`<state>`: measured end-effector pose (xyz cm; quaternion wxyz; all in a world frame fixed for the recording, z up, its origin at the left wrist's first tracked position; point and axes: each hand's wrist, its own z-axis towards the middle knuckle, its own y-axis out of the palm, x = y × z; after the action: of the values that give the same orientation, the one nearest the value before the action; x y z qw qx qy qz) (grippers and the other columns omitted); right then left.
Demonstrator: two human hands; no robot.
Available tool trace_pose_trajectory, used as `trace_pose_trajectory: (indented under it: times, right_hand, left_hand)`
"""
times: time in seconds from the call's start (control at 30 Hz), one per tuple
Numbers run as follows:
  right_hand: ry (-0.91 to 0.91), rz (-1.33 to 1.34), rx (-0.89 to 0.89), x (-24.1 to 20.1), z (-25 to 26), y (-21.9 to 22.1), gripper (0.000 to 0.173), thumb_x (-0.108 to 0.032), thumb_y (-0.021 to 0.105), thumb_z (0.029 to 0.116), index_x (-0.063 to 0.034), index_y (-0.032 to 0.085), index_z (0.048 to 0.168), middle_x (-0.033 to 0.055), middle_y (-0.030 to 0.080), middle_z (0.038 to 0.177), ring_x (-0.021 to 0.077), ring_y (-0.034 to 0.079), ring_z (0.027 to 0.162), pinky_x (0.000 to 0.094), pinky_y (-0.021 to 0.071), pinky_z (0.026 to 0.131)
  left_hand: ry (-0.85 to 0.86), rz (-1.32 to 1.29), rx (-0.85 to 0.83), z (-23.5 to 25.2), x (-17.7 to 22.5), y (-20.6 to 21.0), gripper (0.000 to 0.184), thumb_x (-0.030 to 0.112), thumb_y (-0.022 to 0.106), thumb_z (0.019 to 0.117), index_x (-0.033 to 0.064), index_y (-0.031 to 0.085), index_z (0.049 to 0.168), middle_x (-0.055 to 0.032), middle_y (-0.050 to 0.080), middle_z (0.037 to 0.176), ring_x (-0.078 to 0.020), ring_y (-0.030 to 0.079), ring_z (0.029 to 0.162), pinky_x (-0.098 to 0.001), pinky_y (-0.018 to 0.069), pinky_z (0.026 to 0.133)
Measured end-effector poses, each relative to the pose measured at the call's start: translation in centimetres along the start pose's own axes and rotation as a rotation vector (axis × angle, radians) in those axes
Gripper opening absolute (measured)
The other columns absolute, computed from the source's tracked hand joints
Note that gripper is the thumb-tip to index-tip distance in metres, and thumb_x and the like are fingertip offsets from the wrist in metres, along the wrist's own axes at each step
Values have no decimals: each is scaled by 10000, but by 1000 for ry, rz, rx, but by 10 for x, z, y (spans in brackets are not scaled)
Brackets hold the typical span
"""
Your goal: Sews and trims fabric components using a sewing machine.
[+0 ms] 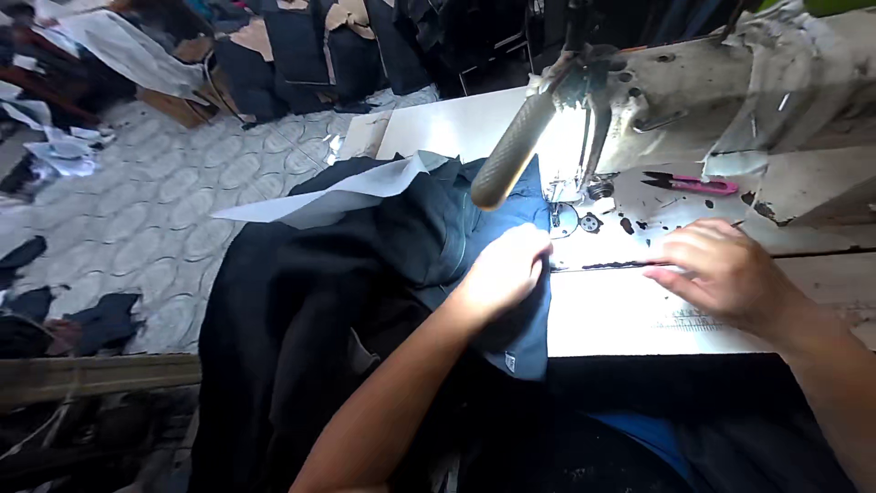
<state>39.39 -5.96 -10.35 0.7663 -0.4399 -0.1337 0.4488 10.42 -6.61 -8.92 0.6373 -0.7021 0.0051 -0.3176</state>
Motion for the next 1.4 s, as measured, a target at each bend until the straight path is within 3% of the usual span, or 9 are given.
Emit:
trace_pose_trajectory:
  times: [0.2,0.33,0.47,0.7,0.77,0.93,1.03,1.13,1.4]
  right_hand:
    - [92,162,-168,12,-10,-10,394,-378,507,1009,-93,774,965,71,751,901,232,719,879,465,538,821]
    - [293,323,-365,45,30,10,138,-52,646,962,56,730,946,189,705,869,315,690,813,506,551,776]
    - [586,133,-546,37,114,44,330,-123,509,1066,141,643,1211,377,628,1222,540,577,1211,675,393,1034]
    - [852,687,-307,-4,115,59,228,22,475,1043,109,562,1234,176,609,1151,125,578,1039,250,462,950]
    - [890,515,-384,-2,119,53,228,11,506,1037,148,590,1199,256,628,1180,253,600,1093,361,459,997]
    - [856,-23,-355,53,115,64,438,-157,483,1077,149,504,1389,375,479,1452,496,405,1423,620,271,1175]
    - [826,-121,-290,54,107,50,410,-153,510,1059,107,548,1373,358,511,1431,501,431,1405,675,300,1135]
    - [847,-30,-349,22,99,38,339,-87,590,1007,111,599,1283,367,587,1298,537,537,1266,714,393,1017]
    - [858,38,-394,7,69,53,361,-214,593,1036,-12,611,1334,291,692,1131,489,656,1098,690,468,921]
  left_hand:
    - [-144,72,22,60,-67,29,687,533,574,999,127,469,1543,-113,333,1661,-381,199,1564,-807,65,1121]
    - [-217,116,-84,63,-59,27,880,643,692,868,111,473,1534,-113,288,1679,-382,170,1569,-814,33,1118]
    - [-287,133,1,78,-46,42,937,705,706,815,109,504,1509,-138,366,1635,-389,205,1557,-814,28,1128]
    - [-341,30,-51,43,-3,57,1266,805,642,778,-6,169,1627,-168,100,1720,-304,-10,1601,-677,-69,1215]
    - [-302,39,-107,24,8,59,1266,850,566,794,4,138,1634,-157,79,1725,-293,-33,1602,-651,-88,1226]
    - [-32,-348,-15,-31,0,43,859,501,670,908,-73,438,1504,-242,444,1564,-329,374,1500,-463,227,1251]
    - [-485,-221,-165,-38,-13,-37,551,402,576,1033,-14,580,1394,-220,628,1363,-322,580,1308,-469,424,1123]
    - [-693,12,-110,-14,-36,-81,603,444,460,1084,-65,541,1396,-330,581,1352,-477,525,1313,-656,348,1106]
    - [-201,173,126,91,-117,1,802,574,610,971,141,358,1596,-200,402,1600,-407,437,1440,-666,371,1114]
